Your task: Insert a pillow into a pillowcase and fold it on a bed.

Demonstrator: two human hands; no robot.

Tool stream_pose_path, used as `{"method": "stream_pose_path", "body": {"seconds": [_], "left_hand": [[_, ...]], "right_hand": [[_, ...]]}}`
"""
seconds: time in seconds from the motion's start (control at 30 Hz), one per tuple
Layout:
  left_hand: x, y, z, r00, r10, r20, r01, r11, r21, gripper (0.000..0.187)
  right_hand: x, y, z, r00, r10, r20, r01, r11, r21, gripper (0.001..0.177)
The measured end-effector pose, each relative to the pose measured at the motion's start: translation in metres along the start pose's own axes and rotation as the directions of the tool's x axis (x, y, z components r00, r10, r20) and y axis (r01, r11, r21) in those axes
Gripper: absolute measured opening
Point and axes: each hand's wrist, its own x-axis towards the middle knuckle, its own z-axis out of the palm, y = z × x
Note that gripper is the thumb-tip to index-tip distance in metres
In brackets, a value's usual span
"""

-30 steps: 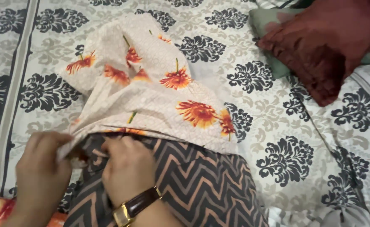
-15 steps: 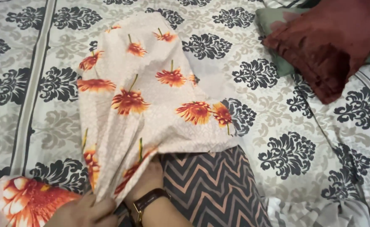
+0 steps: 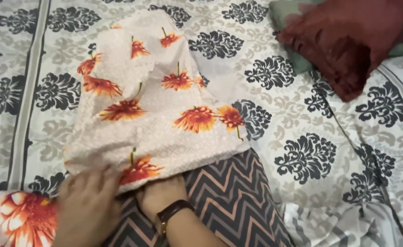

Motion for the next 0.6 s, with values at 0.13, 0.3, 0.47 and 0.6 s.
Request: {"method": "stream_pose_path", "body": {"seconds": [0.13,0.3,0.47,0.6], "left_hand": [[0.050,0.066,-0.038,0.986,0.109,-0.129,-0.145,0.938,-0.313,0.071],[0.075,0.108,-0.014,0.966,0.246,-0.083,-0.259,0.898,-0.355,0.064],[0.097,0.149,0.001,0.981,0.194,0.015,-0.150,0.801,-0.580,0.054],[0.102,0.167,0.021,0.987,0.158,-0.041,-0.160,0.896,-0.415,0.052]], "right_hand": [[-0.013,0.026,0.013,0.989,0.011,0.147,-0.003,0.999,-0.052,0.052],[-0.038,0.042,-0.028,0.979,-0.054,-0.198,0.006,0.972,-0.235,0.063],[-0.061,0.075,-0.048,0.906,0.298,-0.301,-0.278,0.954,0.109,0.034],[-0.062,0.097,-0.071,0.792,0.368,-0.487,-0.388,0.919,0.063,0.046]]}}
